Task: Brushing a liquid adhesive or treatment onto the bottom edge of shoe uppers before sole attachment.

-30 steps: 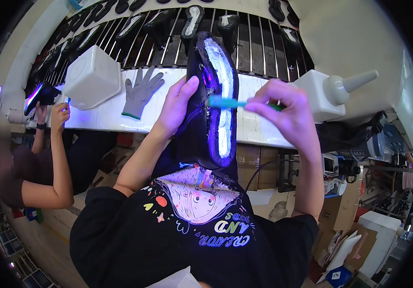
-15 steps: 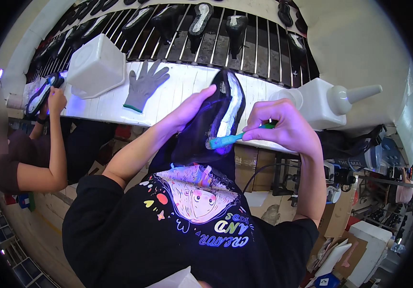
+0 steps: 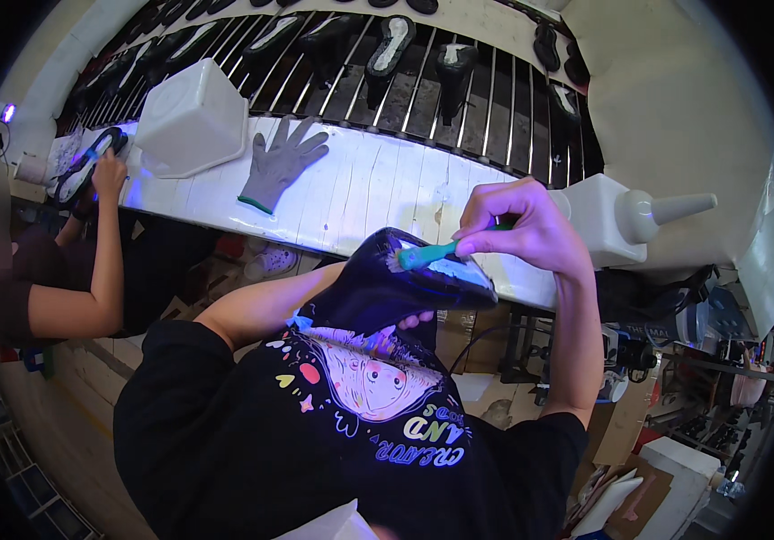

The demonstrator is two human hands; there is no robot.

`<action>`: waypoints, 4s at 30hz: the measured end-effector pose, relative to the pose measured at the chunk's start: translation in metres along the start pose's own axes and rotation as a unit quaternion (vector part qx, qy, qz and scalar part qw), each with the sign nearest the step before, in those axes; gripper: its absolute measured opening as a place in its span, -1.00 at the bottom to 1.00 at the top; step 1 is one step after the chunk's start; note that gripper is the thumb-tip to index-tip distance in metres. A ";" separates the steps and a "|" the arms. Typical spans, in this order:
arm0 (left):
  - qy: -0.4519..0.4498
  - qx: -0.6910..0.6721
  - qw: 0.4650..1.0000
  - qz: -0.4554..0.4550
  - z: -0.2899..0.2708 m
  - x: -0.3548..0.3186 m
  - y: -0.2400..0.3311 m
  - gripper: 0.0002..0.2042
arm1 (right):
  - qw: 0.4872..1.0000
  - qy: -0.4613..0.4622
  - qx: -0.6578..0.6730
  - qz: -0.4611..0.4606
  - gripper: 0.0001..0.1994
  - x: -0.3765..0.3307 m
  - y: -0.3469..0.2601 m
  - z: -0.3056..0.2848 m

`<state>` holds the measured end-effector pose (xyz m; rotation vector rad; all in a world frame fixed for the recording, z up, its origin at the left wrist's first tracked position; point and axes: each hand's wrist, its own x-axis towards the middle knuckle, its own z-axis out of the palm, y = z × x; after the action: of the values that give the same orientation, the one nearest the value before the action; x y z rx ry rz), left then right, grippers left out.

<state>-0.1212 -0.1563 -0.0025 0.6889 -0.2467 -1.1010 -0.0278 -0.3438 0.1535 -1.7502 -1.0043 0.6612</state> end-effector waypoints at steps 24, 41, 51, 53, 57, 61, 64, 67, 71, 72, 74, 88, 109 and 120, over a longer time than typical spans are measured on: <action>-0.035 -0.239 0.964 0.112 -0.044 -0.008 0.023 -0.61 | 0.892 0.387 -0.231 -0.026 -0.89 -0.024 0.009 0.013; 0.344 -0.049 0.869 0.354 -0.031 -0.028 0.064 -0.44 | 0.774 0.525 -0.286 0.208 -0.61 -0.099 0.133 0.092; 0.460 0.281 0.791 0.290 -0.020 0.008 0.041 -0.48 | 0.861 0.346 0.371 0.028 -0.30 -0.038 0.109 0.191; 0.451 0.273 0.796 0.297 -0.021 0.008 0.039 -0.50 | 0.809 0.387 0.442 0.004 -0.33 -0.030 0.091 0.193; 0.417 0.273 0.809 0.313 -0.016 0.005 0.019 -0.48 | 0.686 0.487 0.539 0.041 -0.47 -0.018 0.072 0.179; 0.409 0.292 0.819 0.276 -0.019 -0.006 0.016 -0.54 | 0.689 0.529 0.489 0.076 -0.51 -0.022 0.077 0.161; 0.356 0.311 0.840 0.266 -0.032 -0.018 0.018 -0.60 | 0.709 0.554 0.434 0.048 -0.53 -0.020 0.083 0.143; 0.463 0.324 0.765 0.308 -0.049 -0.025 0.010 -0.70 | 0.722 0.583 0.372 0.023 -0.52 -0.007 0.087 0.108; 0.556 0.369 0.657 0.350 -0.082 -0.038 -0.021 -0.82 | 0.747 0.615 0.251 -0.040 -0.54 0.041 0.102 0.041; 0.554 0.372 0.657 0.350 -0.079 -0.037 -0.021 -0.82 | 0.752 0.621 0.217 -0.035 -0.54 0.054 0.125 0.017; 0.528 0.420 0.665 0.321 -0.073 -0.035 -0.021 -0.85 | 0.773 0.630 0.071 -0.027 -0.50 0.083 0.159 -0.035; 0.492 0.544 0.509 0.451 -0.069 -0.031 -0.034 -0.88 | 0.837 0.463 -0.288 0.036 -0.36 0.021 0.175 0.107; 0.450 0.591 0.492 0.455 -0.075 -0.036 -0.040 -0.85 | 0.775 0.496 -0.390 0.028 -0.49 -0.027 0.179 0.132; 0.526 0.477 0.634 0.305 -0.083 -0.034 -0.029 -0.70 | 0.762 0.492 -0.420 0.027 -0.53 -0.017 0.188 0.127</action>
<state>-0.1157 -0.1021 -0.0793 1.9146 0.0032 0.3275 -0.0753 -0.3328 -0.0689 -2.4279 -0.4587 -0.8292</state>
